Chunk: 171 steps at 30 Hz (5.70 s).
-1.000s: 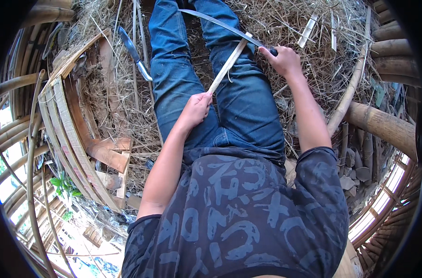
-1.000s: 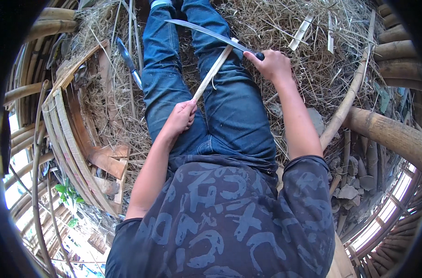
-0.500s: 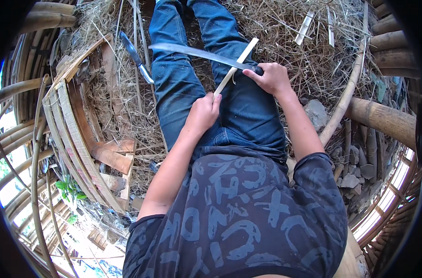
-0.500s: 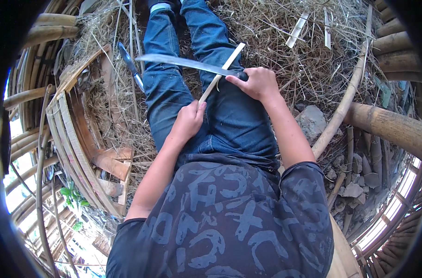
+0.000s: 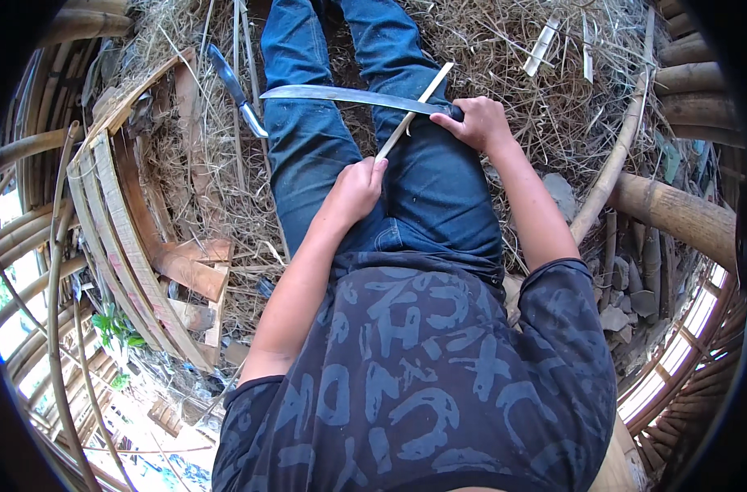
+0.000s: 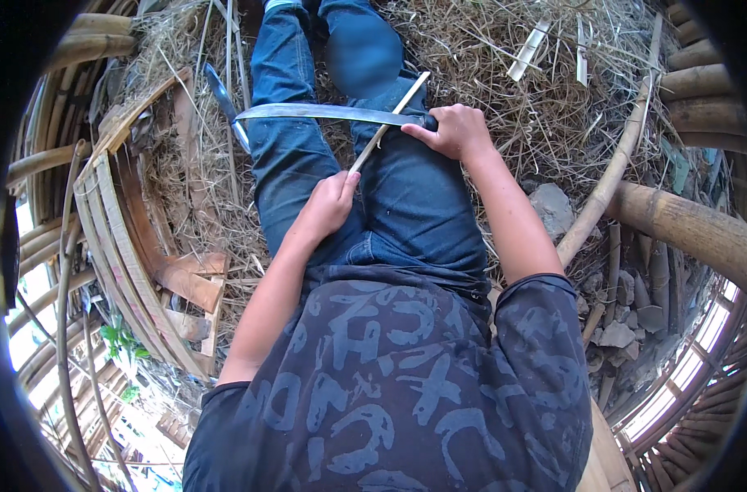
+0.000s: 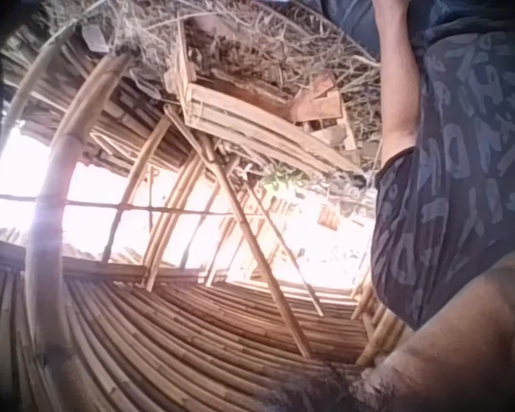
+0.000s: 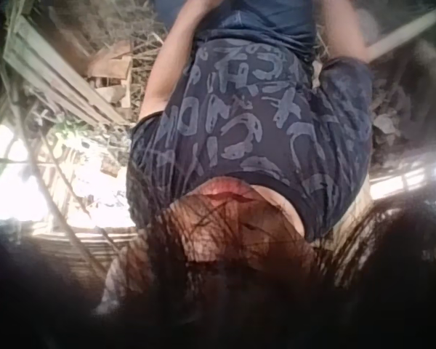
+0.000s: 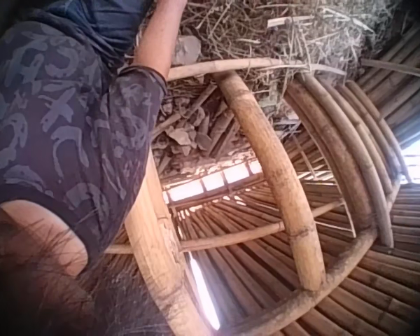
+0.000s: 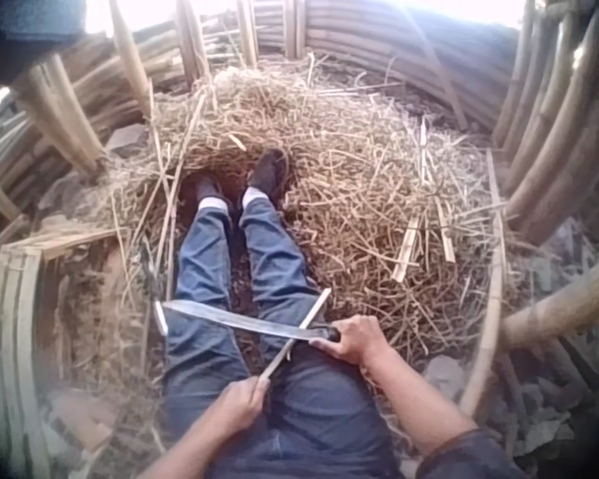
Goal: The person scrapes and whittles a wooden stick using a knife.
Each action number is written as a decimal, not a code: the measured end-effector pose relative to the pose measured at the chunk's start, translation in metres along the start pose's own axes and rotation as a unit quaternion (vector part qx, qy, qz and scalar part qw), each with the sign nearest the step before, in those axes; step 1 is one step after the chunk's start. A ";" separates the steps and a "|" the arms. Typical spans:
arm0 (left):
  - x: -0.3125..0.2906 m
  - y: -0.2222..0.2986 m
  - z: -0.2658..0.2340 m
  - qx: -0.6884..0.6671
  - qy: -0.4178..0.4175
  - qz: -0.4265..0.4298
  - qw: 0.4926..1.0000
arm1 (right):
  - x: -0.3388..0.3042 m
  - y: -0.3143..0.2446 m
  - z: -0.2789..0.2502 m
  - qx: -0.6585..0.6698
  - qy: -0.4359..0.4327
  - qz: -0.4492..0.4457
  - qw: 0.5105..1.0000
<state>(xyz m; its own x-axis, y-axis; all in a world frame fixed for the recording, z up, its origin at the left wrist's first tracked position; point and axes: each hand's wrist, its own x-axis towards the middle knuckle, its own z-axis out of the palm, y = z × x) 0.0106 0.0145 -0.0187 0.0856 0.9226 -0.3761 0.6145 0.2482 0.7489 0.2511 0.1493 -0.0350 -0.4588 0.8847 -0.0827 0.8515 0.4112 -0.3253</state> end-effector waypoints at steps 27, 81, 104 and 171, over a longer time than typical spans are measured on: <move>-0.004 0.009 -0.001 0.009 0.007 -0.021 1.000 | -0.008 0.027 -0.016 -0.095 0.027 -0.008 0.995; -0.006 0.002 -0.004 -0.057 0.028 -0.024 0.998 | -0.022 0.007 -0.053 -0.136 0.018 0.087 0.987; -0.014 -0.016 0.001 -0.032 0.043 0.005 0.999 | -0.024 0.141 -0.109 -0.145 0.063 0.363 0.918; 0.030 -0.022 0.003 -0.233 -0.014 -0.062 0.970 | -0.028 -0.044 -0.019 0.114 0.012 0.189 0.975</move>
<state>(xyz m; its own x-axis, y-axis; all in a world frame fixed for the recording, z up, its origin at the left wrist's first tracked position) 0.0023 0.0363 -0.0481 0.0594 0.8701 -0.4894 0.2002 0.4699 0.8597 0.2313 0.1107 -0.0008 -0.1136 0.9698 -0.2158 0.8785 -0.0034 -0.4777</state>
